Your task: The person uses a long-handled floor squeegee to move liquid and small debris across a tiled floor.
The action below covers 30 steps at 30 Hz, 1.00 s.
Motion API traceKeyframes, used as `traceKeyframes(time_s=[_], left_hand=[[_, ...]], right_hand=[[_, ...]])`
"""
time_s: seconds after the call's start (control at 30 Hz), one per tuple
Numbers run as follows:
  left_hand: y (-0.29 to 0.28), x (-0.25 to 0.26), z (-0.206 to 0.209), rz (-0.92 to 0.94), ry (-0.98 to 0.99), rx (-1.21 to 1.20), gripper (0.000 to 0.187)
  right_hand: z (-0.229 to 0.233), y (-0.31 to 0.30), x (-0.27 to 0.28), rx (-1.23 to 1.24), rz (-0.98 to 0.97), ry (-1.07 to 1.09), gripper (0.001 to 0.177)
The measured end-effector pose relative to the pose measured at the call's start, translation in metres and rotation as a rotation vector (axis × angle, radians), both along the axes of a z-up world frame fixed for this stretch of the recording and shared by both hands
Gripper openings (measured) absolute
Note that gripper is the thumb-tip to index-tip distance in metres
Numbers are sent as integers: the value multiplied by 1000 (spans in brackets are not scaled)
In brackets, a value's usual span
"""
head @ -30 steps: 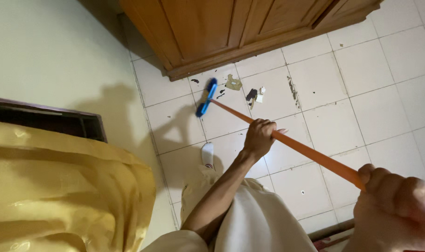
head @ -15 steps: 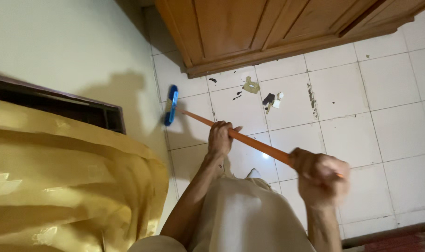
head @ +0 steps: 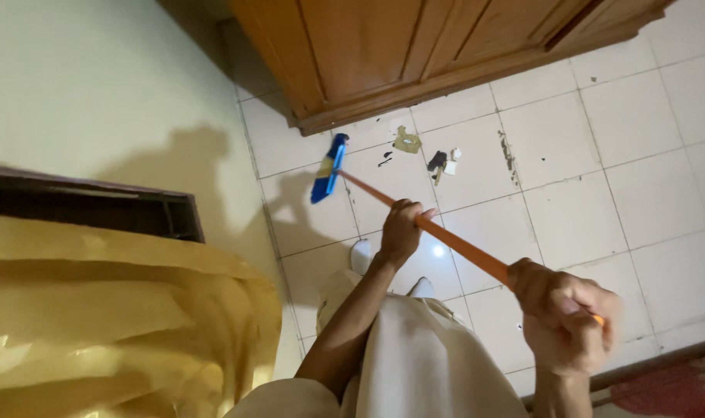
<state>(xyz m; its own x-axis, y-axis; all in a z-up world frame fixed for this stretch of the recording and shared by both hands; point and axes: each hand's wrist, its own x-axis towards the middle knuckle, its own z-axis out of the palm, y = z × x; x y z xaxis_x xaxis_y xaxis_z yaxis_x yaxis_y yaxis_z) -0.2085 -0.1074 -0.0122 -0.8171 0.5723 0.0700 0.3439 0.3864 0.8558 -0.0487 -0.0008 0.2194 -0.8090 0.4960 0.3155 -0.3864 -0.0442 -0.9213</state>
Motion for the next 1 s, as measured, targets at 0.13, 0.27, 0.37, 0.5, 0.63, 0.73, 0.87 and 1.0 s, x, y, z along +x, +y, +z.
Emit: traceKeyframes(time_s=[0.13,0.27,0.37,0.5,0.63,0.73,0.87,1.0], left_hand=[[40,5,11,-72,39,164,40],[79,7,28,-217,-106,30,44],[97,14,40,-298,-83,65,47],[106,20,53,-380,37,130,51],[94,17,60,-410,112,213,48],[77,11,51,-384,129,220,44],[49,-7,22,-306,182,24,45],[6,-32,-1,-216,246,-152,52]], right_hand=[[18,14,8,78,-106,22,28],[37,17,17,192,-240,-20,19],[52,18,29,229,-362,-120,23],[57,21,45,219,-452,-166,27],[55,24,53,173,-483,-183,32],[52,22,55,109,-473,-180,36],[33,19,46,-47,-371,-99,41],[-15,25,7,-113,-138,107,53]])
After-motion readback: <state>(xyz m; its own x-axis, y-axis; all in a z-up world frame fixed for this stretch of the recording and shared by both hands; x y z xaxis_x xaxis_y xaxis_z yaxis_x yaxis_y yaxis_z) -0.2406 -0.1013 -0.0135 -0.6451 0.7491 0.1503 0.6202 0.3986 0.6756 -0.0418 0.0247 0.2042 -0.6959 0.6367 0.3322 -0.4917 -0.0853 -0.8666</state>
